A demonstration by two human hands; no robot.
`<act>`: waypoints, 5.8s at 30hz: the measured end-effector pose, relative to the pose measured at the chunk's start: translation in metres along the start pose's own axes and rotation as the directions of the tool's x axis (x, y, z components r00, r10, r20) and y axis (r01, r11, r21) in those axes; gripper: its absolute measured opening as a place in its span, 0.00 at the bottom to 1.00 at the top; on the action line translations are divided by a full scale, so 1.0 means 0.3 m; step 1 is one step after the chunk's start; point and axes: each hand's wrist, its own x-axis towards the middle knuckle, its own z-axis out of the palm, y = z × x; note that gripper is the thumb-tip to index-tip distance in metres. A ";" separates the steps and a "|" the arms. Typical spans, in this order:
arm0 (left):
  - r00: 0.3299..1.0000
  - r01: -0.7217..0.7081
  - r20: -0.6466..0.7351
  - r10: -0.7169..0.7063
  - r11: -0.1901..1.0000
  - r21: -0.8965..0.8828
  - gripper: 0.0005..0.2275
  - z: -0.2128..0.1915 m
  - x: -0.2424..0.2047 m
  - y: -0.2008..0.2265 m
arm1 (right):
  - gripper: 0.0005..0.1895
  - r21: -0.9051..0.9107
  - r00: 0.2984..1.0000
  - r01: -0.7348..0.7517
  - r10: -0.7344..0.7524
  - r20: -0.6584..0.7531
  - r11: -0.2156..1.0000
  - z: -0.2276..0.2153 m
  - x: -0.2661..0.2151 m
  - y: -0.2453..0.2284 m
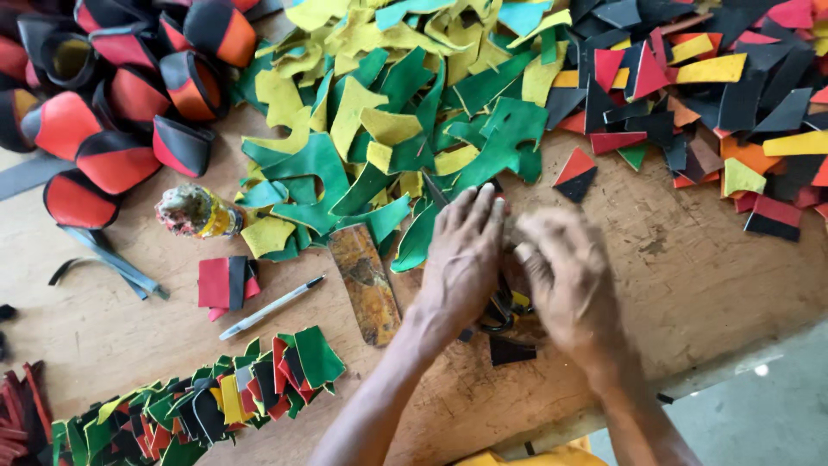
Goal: The person assembles small, colorful foam pieces into shoe components on a wooden workbench. They pick up pieces, align them, and use scissors to trim edges, stacking the finished units in a row.
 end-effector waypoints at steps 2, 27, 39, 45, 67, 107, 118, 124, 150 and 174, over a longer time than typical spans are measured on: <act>0.995 -0.026 0.097 0.014 0.993 0.115 0.27 0.038 -0.001 0.026 | 0.22 -0.179 0.997 0.043 -0.055 -0.062 0.983 -0.006 0.053 0.044; 0.984 -0.001 -0.175 -0.024 0.990 -0.144 0.11 -0.088 0.085 0.023 | 0.12 0.226 0.956 -0.191 0.234 -0.180 0.955 -0.077 -0.051 0.105; 0.863 0.402 0.356 -0.357 0.061 -0.914 0.01 -0.192 -0.254 0.009 | 0.13 0.712 0.901 -0.429 0.315 0.298 0.556 0.066 -0.164 -0.045; 0.788 0.441 0.563 -0.250 -0.409 -0.799 0.12 -0.164 -0.335 -0.015 | 0.12 0.665 0.902 -0.429 0.247 0.355 0.611 0.053 -0.186 -0.074; 0.813 0.292 0.290 -0.504 -0.078 -0.953 0.09 -0.155 -0.387 -0.040 | 0.21 0.020 0.907 -0.323 0.304 0.293 0.946 -0.015 -0.042 -0.167; 0.973 0.229 0.113 -0.203 0.924 -0.306 0.12 -0.246 -0.349 0.046 | 0.06 0.118 0.980 0.061 -0.082 0.184 0.991 -0.043 -0.025 -0.027; 0.963 0.227 0.213 -0.166 0.924 -0.308 0.10 -0.232 -0.330 0.056 | 0.15 0.052 0.878 -0.094 0.058 0.476 0.994 -0.093 -0.193 -0.086; 0.945 0.298 0.248 -0.215 0.877 -0.376 0.11 -0.228 -0.338 0.049 | 0.17 0.143 0.892 -0.089 0.015 0.452 0.986 -0.094 -0.218 -0.103; 0.858 0.513 0.427 -0.285 0.431 -0.742 0.06 -0.280 -0.295 0.091 | 0.13 0.406 0.888 -0.133 -0.073 0.454 0.904 -0.074 -0.226 -0.096; 0.852 0.522 0.179 -0.491 0.818 -0.242 0.17 -0.149 -0.252 0.052 | 0.11 0.103 0.793 -0.468 0.366 0.486 0.878 -0.077 -0.113 -0.059</act>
